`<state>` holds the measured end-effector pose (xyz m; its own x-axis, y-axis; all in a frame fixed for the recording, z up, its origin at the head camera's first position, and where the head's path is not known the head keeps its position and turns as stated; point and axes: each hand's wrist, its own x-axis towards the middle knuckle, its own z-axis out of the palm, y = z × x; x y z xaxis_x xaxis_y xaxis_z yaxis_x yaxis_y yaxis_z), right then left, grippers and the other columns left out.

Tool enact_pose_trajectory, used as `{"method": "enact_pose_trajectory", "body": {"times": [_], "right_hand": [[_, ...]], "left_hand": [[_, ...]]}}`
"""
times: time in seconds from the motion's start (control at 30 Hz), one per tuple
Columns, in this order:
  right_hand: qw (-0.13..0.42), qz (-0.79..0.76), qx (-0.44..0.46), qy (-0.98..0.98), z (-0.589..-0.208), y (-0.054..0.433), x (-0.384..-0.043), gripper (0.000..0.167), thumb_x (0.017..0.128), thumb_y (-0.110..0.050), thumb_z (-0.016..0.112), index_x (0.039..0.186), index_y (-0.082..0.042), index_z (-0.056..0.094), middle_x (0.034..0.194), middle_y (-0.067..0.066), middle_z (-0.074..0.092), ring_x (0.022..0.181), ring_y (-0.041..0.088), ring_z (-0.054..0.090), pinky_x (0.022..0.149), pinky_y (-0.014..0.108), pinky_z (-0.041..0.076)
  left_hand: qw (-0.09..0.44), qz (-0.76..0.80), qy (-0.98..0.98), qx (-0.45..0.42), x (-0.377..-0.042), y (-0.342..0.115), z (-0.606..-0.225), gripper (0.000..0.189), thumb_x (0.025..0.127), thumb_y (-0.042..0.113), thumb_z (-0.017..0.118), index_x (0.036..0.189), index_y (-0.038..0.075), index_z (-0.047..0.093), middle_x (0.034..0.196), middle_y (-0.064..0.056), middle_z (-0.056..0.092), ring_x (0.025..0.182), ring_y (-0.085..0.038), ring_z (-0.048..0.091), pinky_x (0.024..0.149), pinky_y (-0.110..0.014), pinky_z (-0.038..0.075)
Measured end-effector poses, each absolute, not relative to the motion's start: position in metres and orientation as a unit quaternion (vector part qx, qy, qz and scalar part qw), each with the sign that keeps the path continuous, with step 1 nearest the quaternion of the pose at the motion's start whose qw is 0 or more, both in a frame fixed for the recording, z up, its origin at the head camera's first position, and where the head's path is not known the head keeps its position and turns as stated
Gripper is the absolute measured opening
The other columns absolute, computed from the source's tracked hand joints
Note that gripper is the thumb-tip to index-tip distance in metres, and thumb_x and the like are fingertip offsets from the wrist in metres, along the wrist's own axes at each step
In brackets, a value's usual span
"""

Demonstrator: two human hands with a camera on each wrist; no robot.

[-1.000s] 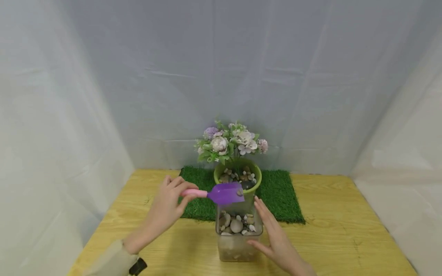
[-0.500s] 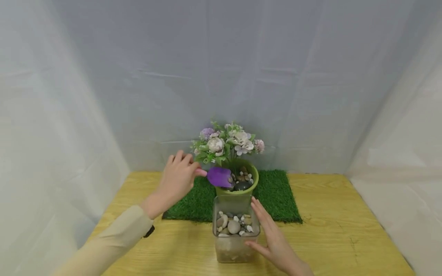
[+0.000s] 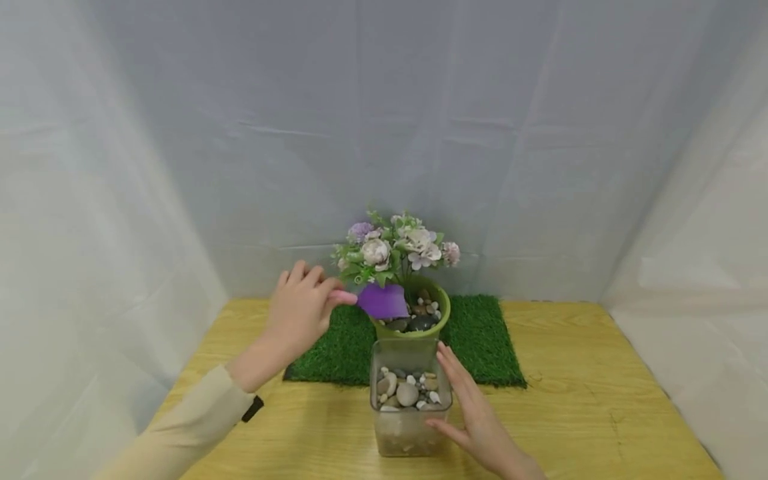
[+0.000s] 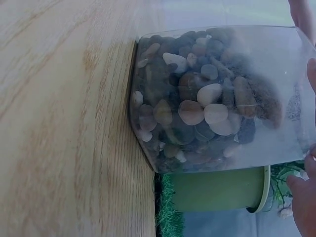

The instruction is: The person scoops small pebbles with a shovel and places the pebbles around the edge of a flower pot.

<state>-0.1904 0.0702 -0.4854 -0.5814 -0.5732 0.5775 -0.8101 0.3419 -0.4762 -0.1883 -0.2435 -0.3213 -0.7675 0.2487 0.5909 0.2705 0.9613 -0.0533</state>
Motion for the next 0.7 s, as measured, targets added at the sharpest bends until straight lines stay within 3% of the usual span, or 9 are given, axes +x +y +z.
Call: {"method": "enact_pose_trajectory", "body": {"times": [0.27,0.53,0.7], "right_hand": [[0.159,0.380,0.429,-0.804,-0.485,0.071,-0.189,0.095,0.091,-0.040,0.074,0.159,0.002,0.022,0.167,0.018,0.019,0.154,0.024,0.020,0.119,0.026,0.017],[0.161,0.376,0.425,-0.808,-0.485,0.072,-0.189,0.096,0.090,-0.041,0.074,0.160,0.000,0.022,0.166,0.019,0.020,0.154,0.024,0.021,0.118,0.028,0.018],[0.157,0.376,0.427,-0.807,-0.484,0.071,-0.189,0.096,0.090,-0.040,0.075,0.159,0.000,0.022,0.166,0.019,0.020,0.154,0.024,0.020,0.118,0.027,0.018]], "left_hand": [[0.302,-0.107,-0.937,-0.142,-0.161,-0.252,-0.324,0.011,0.082,0.013,0.083,0.092,0.011,0.077,0.081,-0.003,0.060,0.080,-0.024,0.043,0.072,-0.036,0.033],[0.262,-0.046,-0.946,-0.185,-0.143,-0.237,-0.321,0.014,0.085,0.024,0.082,0.095,0.016,0.077,0.083,0.003,0.060,0.082,-0.019,0.047,0.073,-0.035,0.042],[0.224,-0.014,-0.950,-0.215,-0.141,-0.219,-0.320,0.006,0.089,0.022,0.079,0.089,0.017,0.076,0.079,0.006,0.056,0.079,-0.017,0.040,0.073,-0.031,0.036]]}}
